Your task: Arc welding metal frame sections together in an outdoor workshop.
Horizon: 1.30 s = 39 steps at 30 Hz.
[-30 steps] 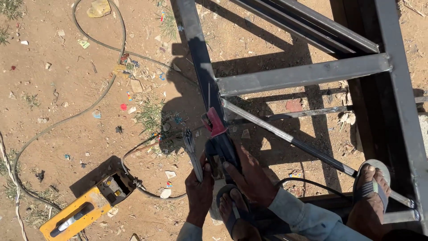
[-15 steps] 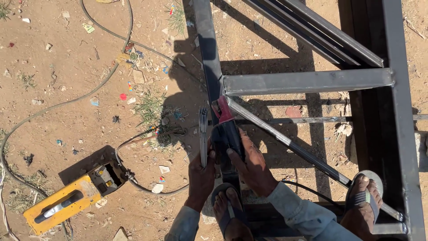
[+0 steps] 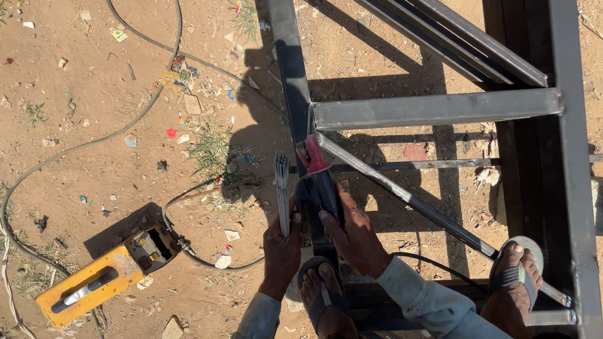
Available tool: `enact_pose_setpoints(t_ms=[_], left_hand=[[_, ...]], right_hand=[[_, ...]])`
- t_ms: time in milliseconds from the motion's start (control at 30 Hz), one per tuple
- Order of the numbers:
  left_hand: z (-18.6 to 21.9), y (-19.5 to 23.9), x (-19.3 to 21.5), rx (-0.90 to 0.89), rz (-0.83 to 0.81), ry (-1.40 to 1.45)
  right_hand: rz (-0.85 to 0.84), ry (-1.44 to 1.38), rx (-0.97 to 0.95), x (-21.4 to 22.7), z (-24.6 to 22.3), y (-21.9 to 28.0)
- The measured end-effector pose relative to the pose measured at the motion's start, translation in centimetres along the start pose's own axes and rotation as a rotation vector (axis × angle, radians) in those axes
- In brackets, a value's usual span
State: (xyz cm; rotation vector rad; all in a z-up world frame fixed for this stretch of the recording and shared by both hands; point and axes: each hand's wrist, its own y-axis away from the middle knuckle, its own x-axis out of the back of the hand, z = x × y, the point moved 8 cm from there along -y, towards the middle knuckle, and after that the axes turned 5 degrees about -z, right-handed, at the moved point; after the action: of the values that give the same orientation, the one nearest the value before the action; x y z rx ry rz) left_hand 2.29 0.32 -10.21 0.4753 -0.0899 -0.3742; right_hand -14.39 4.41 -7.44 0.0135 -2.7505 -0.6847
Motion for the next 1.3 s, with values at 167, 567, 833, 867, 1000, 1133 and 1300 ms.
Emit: enact_pose_setpoints(t_ms=[167, 567, 833, 867, 1000, 1133, 1300], left_hand=[[0.2, 0.0, 0.2, 0.009, 0.023, 0.028], [0.5, 0.6, 0.5, 0.014, 0.038, -0.068], [1.5, 0.7, 0.1, -0.031, 0.002, -0.024], [1.3, 0.6, 0.0, -0.051, -0.010, 0.005], [0.4, 0.3, 0.2, -0.007, 0.013, 0.001], [0.0, 0.3, 0.2, 0.003, 0.021, 0.052], [-0.2, 0.3, 0.3, 0.008, 0.025, 0.054]], right_hand=[[0.044, 0.024, 0.051, 0.7, -2.3, 0.2], [0.054, -0.113, 0.019, 0.5, -1.8, 0.7], [-0.008, -0.206, -0.097, 0.3, -2.2, 0.7], [0.007, -0.206, -0.104, 0.4, -2.0, 0.7], [0.101, -0.050, 0.170, 0.8, -2.4, 0.5], [0.029, -0.028, -0.053, 0.1, -0.8, 0.3], [0.109, -0.064, 0.101, 0.3, -1.3, 0.4]])
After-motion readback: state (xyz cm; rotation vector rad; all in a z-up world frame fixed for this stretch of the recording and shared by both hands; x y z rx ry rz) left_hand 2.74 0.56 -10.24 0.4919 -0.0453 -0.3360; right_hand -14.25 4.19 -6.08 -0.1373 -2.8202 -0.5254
